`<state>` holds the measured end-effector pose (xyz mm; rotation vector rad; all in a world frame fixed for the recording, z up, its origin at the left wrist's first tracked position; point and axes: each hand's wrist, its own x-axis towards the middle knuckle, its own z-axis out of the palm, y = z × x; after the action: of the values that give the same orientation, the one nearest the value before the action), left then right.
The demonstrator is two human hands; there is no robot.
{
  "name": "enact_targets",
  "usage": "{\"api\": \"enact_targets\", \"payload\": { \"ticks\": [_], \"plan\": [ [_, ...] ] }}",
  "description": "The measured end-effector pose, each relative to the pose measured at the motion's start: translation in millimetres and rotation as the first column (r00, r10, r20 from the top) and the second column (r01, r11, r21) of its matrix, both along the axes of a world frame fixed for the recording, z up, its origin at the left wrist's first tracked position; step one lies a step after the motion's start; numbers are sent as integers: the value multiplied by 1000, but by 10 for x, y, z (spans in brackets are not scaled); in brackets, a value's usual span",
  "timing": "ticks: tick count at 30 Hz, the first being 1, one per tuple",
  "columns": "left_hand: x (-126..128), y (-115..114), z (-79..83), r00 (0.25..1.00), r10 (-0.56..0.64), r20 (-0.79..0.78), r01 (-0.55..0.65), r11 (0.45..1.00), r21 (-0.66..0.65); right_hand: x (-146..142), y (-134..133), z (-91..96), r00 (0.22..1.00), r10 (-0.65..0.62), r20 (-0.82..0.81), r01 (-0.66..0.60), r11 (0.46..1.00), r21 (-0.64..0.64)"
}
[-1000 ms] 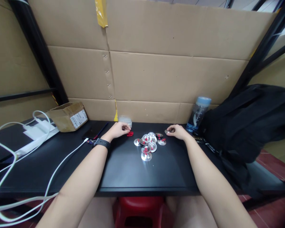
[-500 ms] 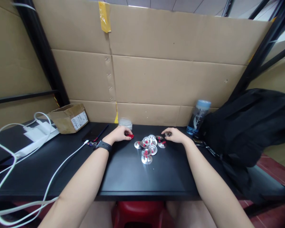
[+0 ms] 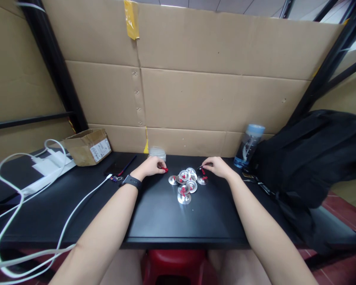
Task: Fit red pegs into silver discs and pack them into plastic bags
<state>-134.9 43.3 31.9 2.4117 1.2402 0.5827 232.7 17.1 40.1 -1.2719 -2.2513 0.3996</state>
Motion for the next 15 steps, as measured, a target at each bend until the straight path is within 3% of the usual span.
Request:
{"api": "enact_targets", "payload": {
  "ticks": [4,7,12,15],
  "plan": [
    [122,-53,43,992,50,115,-58,996,63,-95,-53,59,993,-27,-117,33,998,54],
    [374,-142,101,952,86,295,-116,990,84,-264,-83,59,958,65,-279,-48,996,69],
    [721,-334,164,921,-173,350,172,985,34,-524,-143,34,860,234,-454,-224,972,77],
    [738,-378,162,900,-195,390,228,973,-39,-593,-184,18,839,241,-487,-253,967,42]
  ]
}}
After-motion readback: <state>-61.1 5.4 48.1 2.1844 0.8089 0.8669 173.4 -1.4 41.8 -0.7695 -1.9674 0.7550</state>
